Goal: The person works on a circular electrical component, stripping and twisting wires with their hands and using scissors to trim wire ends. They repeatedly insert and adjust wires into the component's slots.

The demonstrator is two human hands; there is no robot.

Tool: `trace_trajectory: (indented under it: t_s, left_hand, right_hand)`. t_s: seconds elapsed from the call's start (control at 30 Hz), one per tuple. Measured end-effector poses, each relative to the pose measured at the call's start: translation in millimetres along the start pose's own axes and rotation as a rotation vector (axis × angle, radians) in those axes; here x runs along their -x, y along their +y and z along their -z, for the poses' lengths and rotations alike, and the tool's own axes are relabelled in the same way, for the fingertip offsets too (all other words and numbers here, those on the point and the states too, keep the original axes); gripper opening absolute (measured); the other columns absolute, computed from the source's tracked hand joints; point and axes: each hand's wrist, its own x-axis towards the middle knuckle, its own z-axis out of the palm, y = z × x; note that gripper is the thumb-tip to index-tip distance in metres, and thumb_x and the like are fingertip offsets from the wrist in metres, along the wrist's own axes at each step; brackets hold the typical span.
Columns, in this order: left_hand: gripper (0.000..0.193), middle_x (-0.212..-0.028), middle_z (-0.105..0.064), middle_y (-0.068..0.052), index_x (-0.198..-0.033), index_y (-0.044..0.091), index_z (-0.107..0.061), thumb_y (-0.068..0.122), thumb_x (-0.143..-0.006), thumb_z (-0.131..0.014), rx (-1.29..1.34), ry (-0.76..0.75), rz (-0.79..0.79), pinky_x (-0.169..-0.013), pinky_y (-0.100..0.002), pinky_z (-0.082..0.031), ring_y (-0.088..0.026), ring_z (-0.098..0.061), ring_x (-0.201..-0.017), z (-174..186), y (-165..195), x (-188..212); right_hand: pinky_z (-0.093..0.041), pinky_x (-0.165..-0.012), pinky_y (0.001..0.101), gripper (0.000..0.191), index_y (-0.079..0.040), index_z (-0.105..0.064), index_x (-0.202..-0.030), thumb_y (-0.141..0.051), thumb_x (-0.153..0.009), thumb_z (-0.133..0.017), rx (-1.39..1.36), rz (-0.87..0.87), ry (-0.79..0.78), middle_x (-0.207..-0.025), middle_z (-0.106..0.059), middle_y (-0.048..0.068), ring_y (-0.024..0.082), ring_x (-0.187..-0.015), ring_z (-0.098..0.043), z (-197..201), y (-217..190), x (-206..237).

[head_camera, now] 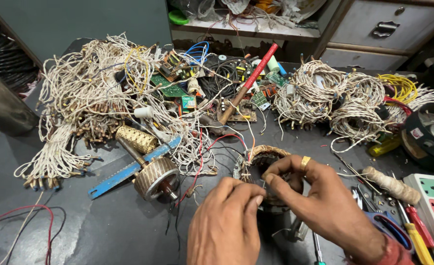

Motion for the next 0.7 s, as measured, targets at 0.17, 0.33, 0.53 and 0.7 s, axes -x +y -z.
trace_trajectory:
  t_s: [0.17, 0.33, 0.53, 0.7]
  left_hand:
    - [0.013, -0.098, -0.065, -0.008, -0.099, 0.014, -0.071, 0.018, -0.087, -0.067, -0.013, -0.059, 0.092, -0.076, -0.047, -0.050, -0.033, -0.067, -0.092, 3.3, 4.6, -3.4]
    - [0.012, -0.099, -0.065, -0.008, -0.099, 0.015, -0.071, 0.018, -0.088, -0.066, -0.033, -0.110, 0.136, -0.077, -0.047, -0.050, -0.032, -0.066, -0.090, 5.0, 2.7, -4.8]
    - [0.010, -0.095, -0.067, -0.007, -0.097, 0.016, -0.071, 0.020, -0.089, -0.067, -0.032, -0.087, 0.102, -0.077, -0.047, -0.050, -0.031, -0.068, -0.089, 8.7, 1.9, -4.1]
    - [0.016, -0.094, -0.075, -0.005, -0.100, 0.015, -0.070, 0.024, -0.088, -0.068, -0.008, 0.047, 0.204, -0.072, -0.045, -0.052, -0.030, -0.071, -0.083, 12.4, 5.7, -9.4]
  right_hand:
    - [-0.047, -0.055, 0.0289, 0.016, -0.007, -0.074, -0.095, -0.019, -0.085, -0.074, 0.047, -0.091, 0.044, -0.067, -0.070, 0.004, 0.009, -0.063, -0.057, -11.8, 6.2, 2.2]
    - [-0.040, -0.065, 0.0304, 0.017, -0.013, -0.073, -0.092, -0.028, -0.086, -0.079, 0.413, 0.290, 0.240, -0.062, -0.059, -0.003, 0.009, -0.057, -0.046, -19.3, 12.4, 7.1]
    - [-0.043, -0.061, 0.0304, 0.016, -0.015, -0.076, -0.099, -0.028, -0.091, -0.077, 0.351, -0.169, 0.039, -0.061, -0.057, 0.010, 0.015, -0.056, -0.046, -12.0, 2.1, 5.0]
    - [-0.053, -0.058, 0.0253, 0.020, -0.006, -0.072, -0.103, -0.015, -0.086, -0.068, -0.153, -0.060, -0.051, -0.082, -0.080, 0.001, 0.005, -0.065, -0.066, -6.3, -3.0, 0.3]
